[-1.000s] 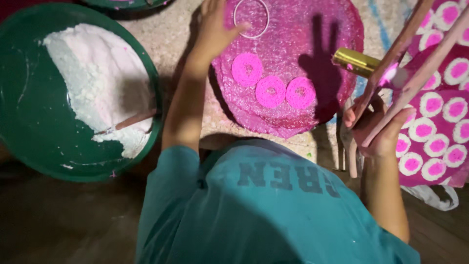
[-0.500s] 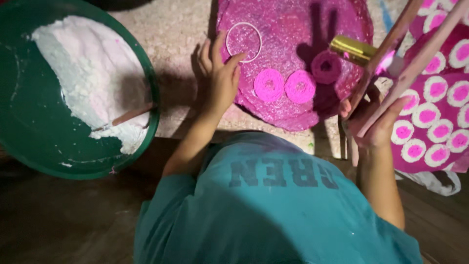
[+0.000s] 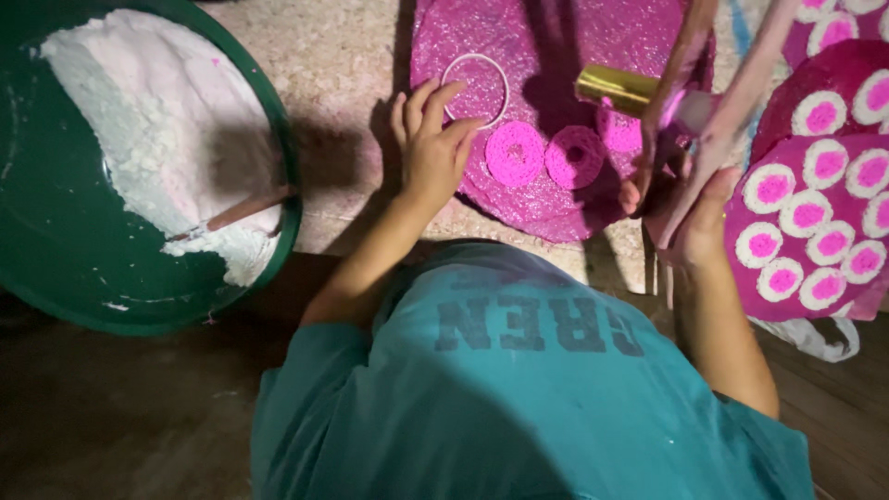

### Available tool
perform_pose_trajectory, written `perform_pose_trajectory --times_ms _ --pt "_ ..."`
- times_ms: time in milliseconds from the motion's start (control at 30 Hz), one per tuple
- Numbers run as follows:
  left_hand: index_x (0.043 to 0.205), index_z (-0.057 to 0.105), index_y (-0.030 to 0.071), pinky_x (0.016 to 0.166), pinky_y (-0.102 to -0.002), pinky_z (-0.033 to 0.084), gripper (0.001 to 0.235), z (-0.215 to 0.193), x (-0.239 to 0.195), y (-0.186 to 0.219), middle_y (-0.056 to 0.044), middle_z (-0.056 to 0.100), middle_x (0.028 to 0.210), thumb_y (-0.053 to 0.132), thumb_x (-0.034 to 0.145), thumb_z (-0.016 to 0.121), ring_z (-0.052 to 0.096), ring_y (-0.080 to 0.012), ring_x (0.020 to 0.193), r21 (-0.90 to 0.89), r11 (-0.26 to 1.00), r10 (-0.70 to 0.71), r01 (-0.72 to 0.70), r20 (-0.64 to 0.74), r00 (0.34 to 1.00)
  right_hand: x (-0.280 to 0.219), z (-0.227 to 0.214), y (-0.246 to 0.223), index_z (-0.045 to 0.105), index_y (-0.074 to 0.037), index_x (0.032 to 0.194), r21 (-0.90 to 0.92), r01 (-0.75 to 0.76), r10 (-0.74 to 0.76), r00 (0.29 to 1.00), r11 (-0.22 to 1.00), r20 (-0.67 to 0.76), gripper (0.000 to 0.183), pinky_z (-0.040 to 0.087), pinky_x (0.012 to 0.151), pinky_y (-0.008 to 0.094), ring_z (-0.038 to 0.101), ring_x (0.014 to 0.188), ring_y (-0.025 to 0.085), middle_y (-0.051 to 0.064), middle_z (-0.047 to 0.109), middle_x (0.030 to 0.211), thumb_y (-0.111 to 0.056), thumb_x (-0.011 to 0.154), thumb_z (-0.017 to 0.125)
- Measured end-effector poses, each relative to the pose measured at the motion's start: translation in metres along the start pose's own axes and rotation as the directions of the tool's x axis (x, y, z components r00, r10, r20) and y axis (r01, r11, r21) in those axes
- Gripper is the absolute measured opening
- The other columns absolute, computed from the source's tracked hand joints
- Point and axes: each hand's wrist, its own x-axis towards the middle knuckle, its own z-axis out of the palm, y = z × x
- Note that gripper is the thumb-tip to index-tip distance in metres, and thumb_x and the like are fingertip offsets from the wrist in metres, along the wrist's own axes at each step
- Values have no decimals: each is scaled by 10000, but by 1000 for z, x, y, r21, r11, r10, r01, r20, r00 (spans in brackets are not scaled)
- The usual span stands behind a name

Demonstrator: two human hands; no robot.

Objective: The person scoops pink and white powders into a handheld press, then presses the mixture into a circular mold on a pink glittery mat. The person repeatedly forms and arranges pink and white circular pieces on the mat.

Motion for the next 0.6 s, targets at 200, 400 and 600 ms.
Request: perform_pose_trajectory --times_ms 200,400,600 --pt "1183 771 206 1255 -592 173 229 -1 -4 2 -49 530 1514 158 966 719 402 -301 1470 31 999 19 -21 53 998 14 8 1 458 -45 1279 -38 -32 35 997 999 73 931 421 776 391 506 840 211 83 511 949 -895 915 354" --pt "1576 420 209 1341 -448 163 617 3 64 -16 -32 445 1592 413 1019 589 328 -217 1567 -954 -99 -203 283 298 933 61 12 -18 565 -28 1124 -565 -89 352 858 820 376 947 589 681 358 623 763 193 75 603 859 -873 931 183" --pt "1121 652 10 1059 -454 456 576 15 118 -16 -109 693 1096 535 1139 415 632 -271 1093 -794 -608 31 0 -24 999 113 46 -66 635 -14 1148 -791 -330 728 655 516 202 863 634 808 430 730 808 272 160 725 867 -718 950 178"
